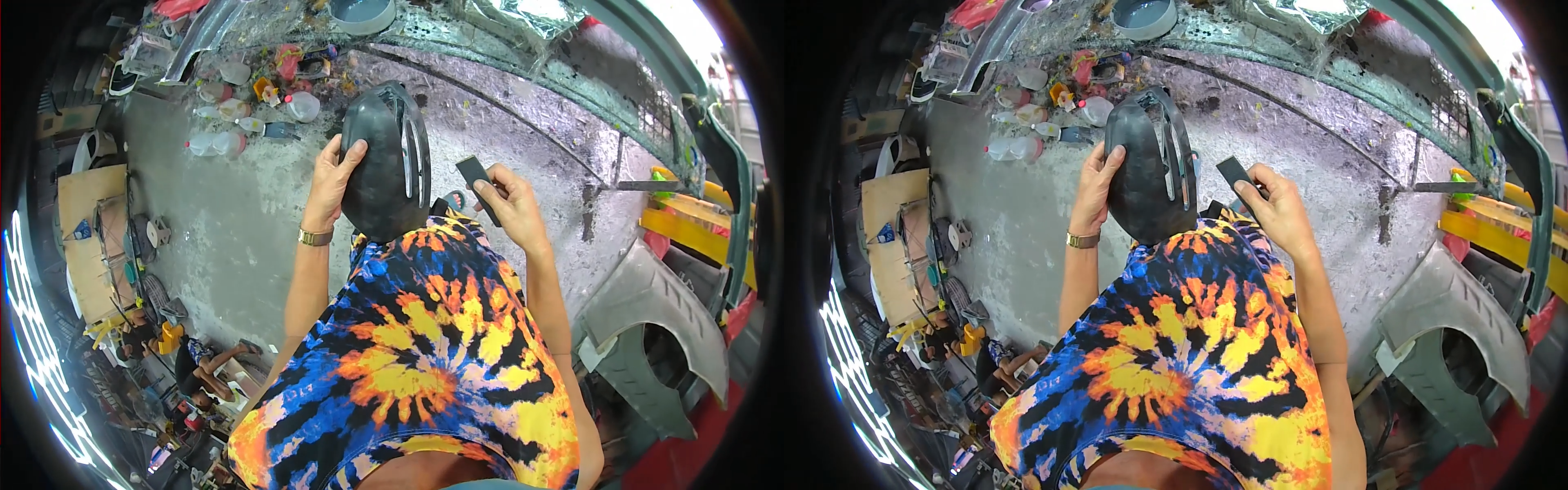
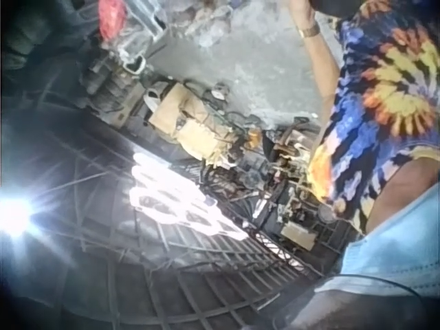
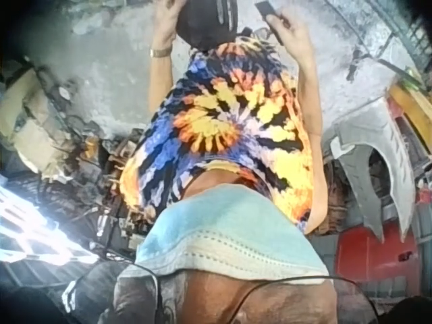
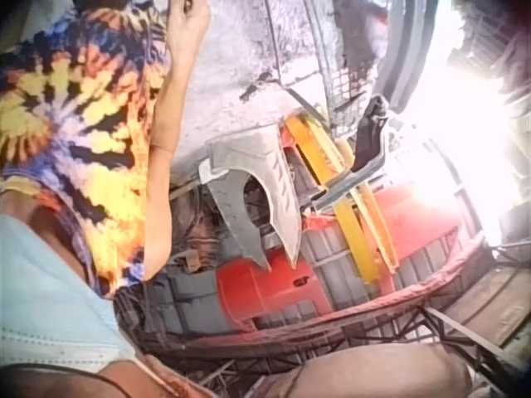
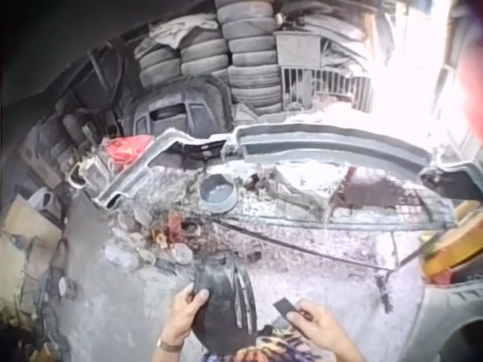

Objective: Repairing and sanding a car side mirror housing.

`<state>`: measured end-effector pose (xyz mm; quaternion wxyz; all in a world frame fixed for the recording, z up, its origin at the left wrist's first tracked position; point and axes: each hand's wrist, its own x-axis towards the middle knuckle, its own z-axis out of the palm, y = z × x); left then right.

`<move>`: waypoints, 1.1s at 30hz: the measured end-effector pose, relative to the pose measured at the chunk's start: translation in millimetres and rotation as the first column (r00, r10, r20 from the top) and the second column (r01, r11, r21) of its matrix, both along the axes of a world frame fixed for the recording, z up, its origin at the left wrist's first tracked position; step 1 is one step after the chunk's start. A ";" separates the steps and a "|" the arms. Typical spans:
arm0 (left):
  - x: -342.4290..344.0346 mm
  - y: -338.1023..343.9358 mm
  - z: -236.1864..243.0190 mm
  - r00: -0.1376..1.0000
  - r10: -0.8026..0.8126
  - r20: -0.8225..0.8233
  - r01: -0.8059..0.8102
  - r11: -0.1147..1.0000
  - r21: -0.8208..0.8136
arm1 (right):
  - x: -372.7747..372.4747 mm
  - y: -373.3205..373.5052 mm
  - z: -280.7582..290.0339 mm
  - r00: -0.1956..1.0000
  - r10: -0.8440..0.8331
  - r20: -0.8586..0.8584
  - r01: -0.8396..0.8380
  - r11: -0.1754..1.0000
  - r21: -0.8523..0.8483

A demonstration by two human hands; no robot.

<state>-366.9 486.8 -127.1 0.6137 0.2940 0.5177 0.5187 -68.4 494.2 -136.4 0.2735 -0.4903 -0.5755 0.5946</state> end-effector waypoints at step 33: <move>86.8 -72.5 33.7 0.637 -0.041 -0.770 0.447 0.833 0.325 | 1.7 36.3 -17.6 0.929 -0.355 0.108 0.295 0.882 0.367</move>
